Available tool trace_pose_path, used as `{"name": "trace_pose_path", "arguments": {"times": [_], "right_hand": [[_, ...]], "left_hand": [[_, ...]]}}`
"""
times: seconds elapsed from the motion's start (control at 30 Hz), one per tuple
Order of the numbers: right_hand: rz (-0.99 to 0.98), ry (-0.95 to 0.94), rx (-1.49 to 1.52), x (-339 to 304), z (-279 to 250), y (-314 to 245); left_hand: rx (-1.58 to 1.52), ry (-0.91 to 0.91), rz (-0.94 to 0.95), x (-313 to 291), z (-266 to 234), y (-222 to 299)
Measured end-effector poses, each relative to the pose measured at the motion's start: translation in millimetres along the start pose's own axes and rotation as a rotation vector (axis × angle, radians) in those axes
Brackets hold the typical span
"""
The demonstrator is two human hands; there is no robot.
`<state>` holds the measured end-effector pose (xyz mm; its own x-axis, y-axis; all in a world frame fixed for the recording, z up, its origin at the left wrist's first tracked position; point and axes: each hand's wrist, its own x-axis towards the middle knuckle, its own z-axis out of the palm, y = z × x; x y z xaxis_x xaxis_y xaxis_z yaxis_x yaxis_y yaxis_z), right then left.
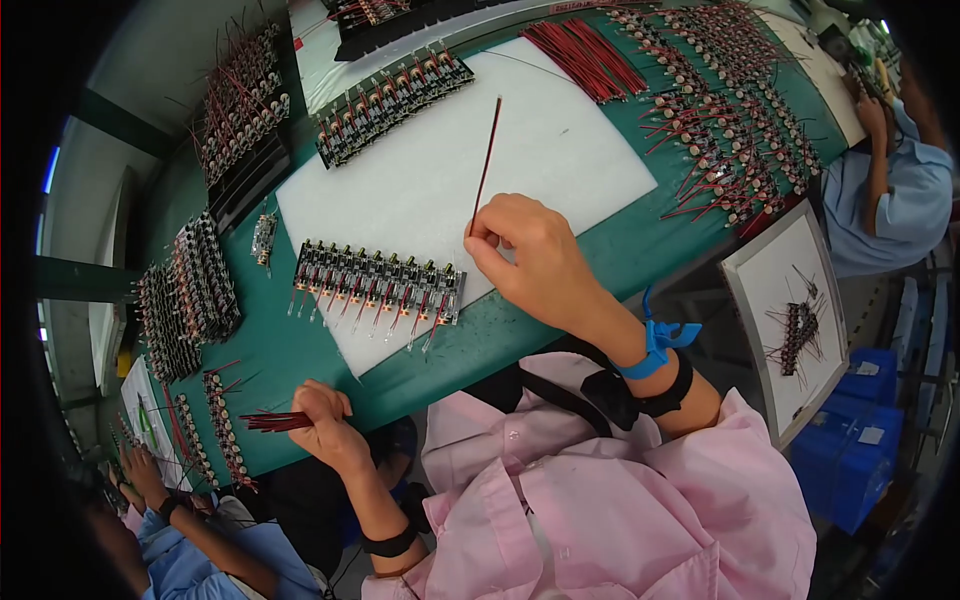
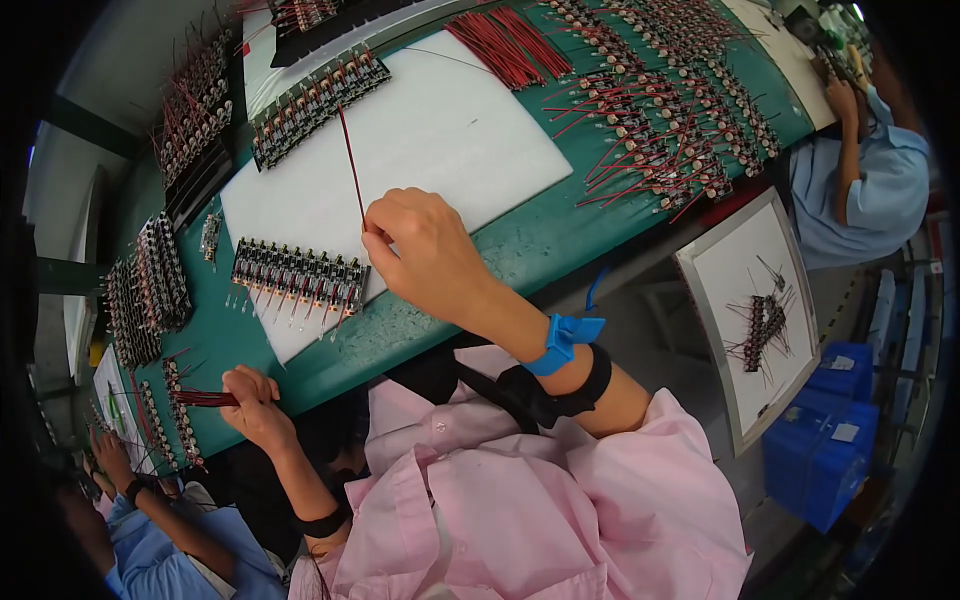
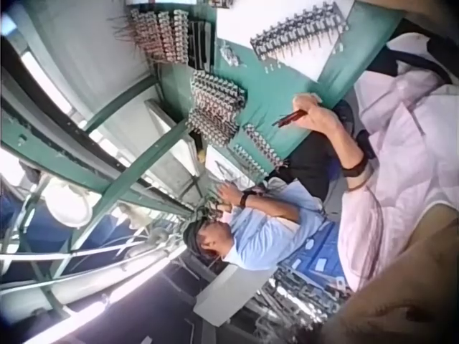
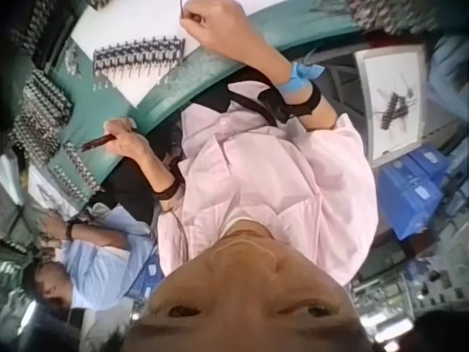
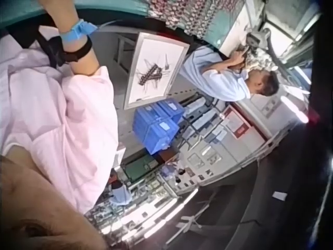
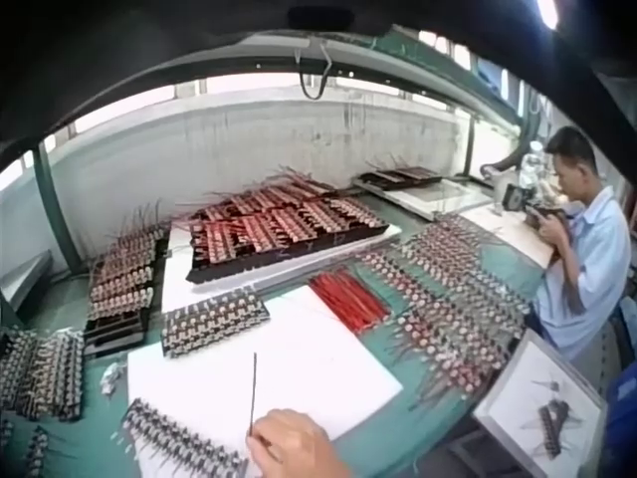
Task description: The person picks up a bundle of wires and inserts them one by one into the connectors on a circuit board. After filling the connectors, the person moves the completed circuit board aside and pulls a new one onto the workspace.
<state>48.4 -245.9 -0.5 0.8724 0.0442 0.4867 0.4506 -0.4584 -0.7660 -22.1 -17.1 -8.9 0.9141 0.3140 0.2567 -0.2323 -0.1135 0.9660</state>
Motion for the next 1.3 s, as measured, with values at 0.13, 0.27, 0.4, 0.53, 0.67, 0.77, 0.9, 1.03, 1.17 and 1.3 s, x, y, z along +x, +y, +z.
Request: {"name": "trace_pose_path", "arguments": {"times": [0.13, 0.27, 0.4, 0.53, 0.67, 0.77, 0.9, 1.03, 1.17, 1.3], "right_hand": [[-0.018, 0.014, -0.028, 2.9, 2.9, 5.6], [-0.078, 0.000, -0.051, 6.5, 7.2, 6.8], [-0.015, -0.051, 0.051, 7.5, 3.5, 6.3], [0.051, -0.110, 0.018, 9.1, 1.7, 0.9], [0.060, -0.170, -0.026, 6.1, 2.3, -6.8], [0.049, -0.196, -0.047, 3.5, 1.0, -7.7], [0.031, -0.193, -0.115, 1.7, 2.1, -7.4], [0.042, -0.193, -0.124, 1.8, 4.0, -8.2], [-0.002, -0.161, -0.116, 0.9, 6.5, -6.7], [-0.003, -0.202, -0.164, 2.0, 3.7, -7.9]], "left_hand": [[0.117, 0.050, 0.018, -7.1, 2.9, 3.2], [0.517, 0.193, 0.241, -14.9, 14.8, 11.5], [0.702, -0.273, 0.725, -2.9, 29.9, 21.5], [0.711, -0.343, 0.733, -2.3, 44.3, 19.8], [0.651, -0.418, 0.661, -2.3, 46.1, 15.2], [0.650, -0.450, 0.623, -1.8, 45.7, 12.2], [0.627, -0.464, 0.610, -0.8, 46.1, 12.1], [0.613, -0.464, 0.593, -0.6, 45.2, 10.8], [0.602, -0.469, 0.596, 0.0, 44.8, 10.1], [0.604, -0.468, 0.593, 0.2, 45.0, 10.8]]}}
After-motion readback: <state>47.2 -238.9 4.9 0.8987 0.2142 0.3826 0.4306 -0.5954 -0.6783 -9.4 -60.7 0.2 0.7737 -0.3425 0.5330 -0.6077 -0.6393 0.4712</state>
